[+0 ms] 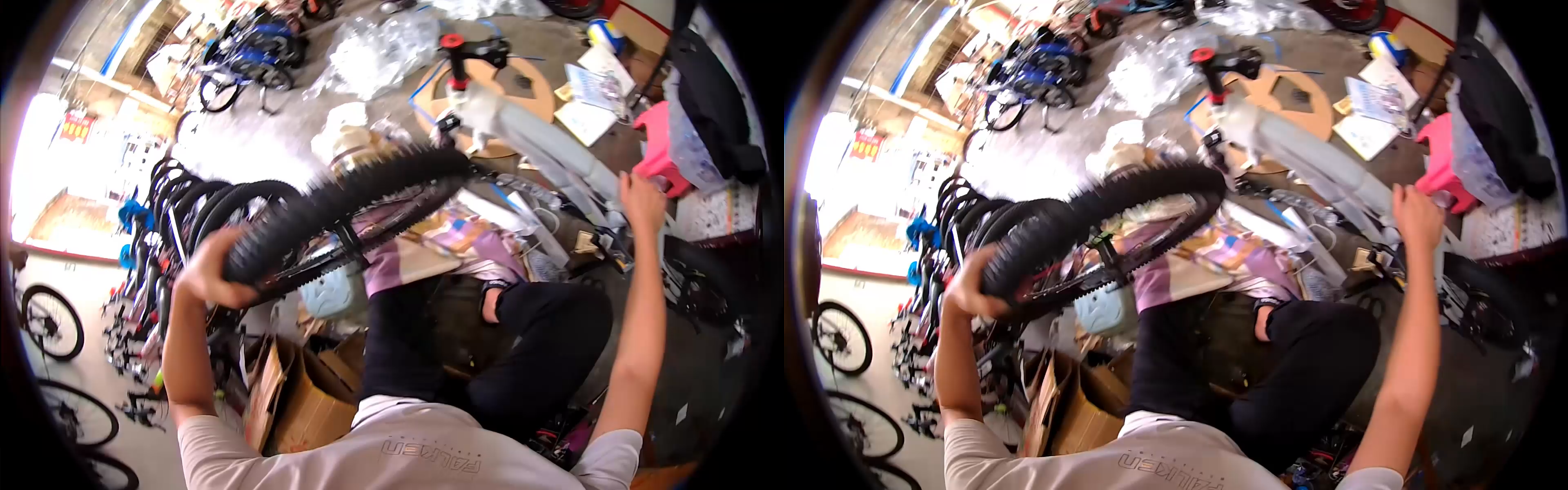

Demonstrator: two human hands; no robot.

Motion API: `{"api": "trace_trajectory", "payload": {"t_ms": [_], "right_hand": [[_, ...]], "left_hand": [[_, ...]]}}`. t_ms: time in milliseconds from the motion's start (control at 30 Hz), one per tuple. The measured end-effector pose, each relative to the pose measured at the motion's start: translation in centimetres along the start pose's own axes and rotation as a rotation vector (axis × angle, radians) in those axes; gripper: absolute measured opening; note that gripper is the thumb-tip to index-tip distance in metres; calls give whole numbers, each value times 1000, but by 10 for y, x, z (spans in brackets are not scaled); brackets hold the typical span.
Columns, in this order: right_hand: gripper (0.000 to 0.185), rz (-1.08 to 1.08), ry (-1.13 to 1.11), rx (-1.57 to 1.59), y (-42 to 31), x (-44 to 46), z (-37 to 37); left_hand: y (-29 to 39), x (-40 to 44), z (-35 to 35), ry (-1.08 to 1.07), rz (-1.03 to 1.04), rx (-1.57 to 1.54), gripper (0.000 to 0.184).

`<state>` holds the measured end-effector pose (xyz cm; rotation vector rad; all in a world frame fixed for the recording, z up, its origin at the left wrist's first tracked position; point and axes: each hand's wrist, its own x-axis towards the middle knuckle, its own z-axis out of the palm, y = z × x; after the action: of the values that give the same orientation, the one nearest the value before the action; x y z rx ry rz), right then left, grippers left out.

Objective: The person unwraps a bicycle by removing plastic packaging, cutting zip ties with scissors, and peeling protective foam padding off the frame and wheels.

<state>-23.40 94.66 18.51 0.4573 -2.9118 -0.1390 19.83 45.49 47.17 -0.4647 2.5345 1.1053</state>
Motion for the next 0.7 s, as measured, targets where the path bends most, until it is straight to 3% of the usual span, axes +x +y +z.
{"api": "trace_trajectory", "payload": {"t_ms": [33, 100, 167, 233, 300, 367, 433, 700], "right_hand": [[47, -20, 11, 4, 1, 2, 0], [47, -15, 30, -11, 2, 4, 4], [48, -8, 27, 8, 3, 4, 4], [50, 30, -41, 10, 1, 4, -3], [51, 13, -75, -26, 5, 6, 0], [51, 15, -76, -34, 2, 5, -2], [52, 18, -74, -41, 2, 5, -3], [54, -7, -112, -51, 26, 20, 34]], "left_hand": [[-9, -20, -5, 198, -111, -269, 82], [6, -35, -11, 392, -84, -568, 70], [-2, -43, -16, 651, -124, -598, 55], [-19, -42, -29, 774, -162, -677, 35], [-31, -42, -41, 866, -273, -703, 32], [-54, -51, -58, 913, -406, -800, 31], [-58, -61, -64, 988, -411, -773, 31], [-97, -116, -88, 801, -468, -608, 38]]}}
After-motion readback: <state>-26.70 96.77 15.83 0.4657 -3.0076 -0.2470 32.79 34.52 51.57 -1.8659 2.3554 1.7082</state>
